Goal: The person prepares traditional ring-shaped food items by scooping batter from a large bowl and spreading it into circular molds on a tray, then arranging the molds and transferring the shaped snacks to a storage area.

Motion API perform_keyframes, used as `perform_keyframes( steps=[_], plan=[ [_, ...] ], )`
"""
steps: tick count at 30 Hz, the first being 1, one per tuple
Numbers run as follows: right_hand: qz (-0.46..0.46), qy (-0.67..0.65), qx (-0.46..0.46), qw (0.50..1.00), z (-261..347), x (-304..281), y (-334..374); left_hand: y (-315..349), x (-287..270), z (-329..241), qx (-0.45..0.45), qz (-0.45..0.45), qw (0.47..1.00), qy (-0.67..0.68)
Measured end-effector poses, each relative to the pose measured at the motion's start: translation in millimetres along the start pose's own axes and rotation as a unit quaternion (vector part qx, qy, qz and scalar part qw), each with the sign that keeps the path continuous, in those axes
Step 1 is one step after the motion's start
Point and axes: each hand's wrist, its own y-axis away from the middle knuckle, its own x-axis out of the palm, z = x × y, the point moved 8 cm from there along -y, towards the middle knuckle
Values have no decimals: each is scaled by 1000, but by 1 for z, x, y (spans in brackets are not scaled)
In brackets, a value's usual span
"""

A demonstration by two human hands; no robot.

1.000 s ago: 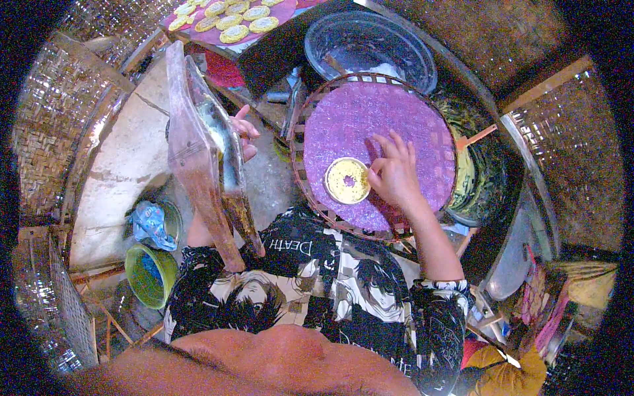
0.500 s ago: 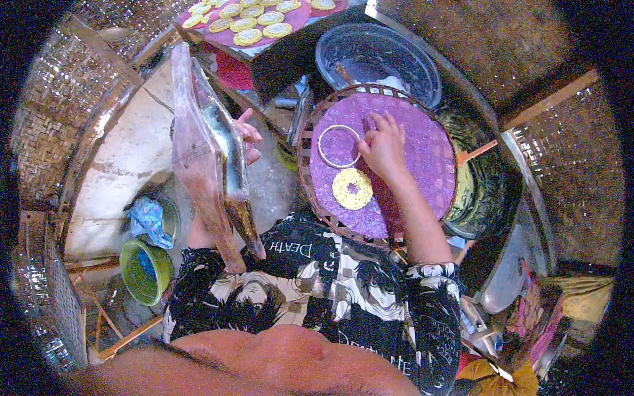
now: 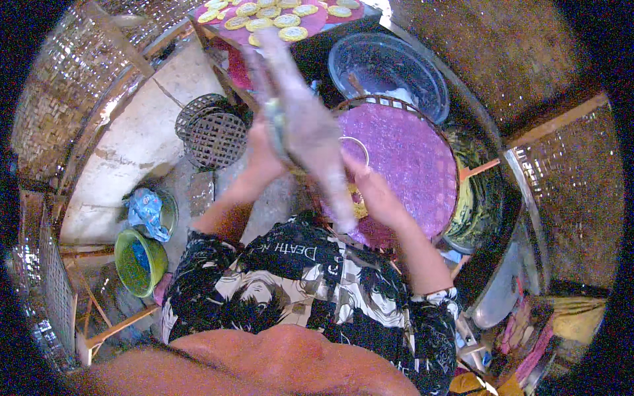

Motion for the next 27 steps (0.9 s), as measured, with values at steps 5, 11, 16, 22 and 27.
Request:
perform_keyframes(
  steps=[5, 11, 16, 22, 27],
  plan=[
    [8, -204, 165, 965, -41, -17, 20, -28, 50, -15, -40, 241, 961, 128],
    [59, -244, 209, 945, -39, -39, 28, -100, 80, 4, -214, 164, 464, 844],
    [28, -88, 250, 964, -40, -77, 24, -92, 122, 20, -211, 136, 410, 877],
    [-28, 32, 278, 960, -48, -95, 22, -73, 138, 44, -250, 62, 437, 862],
    [-11, 80, 270, 959, -44, -83, 16, -69, 124, 53, -256, 52, 448, 855]
  ],
)
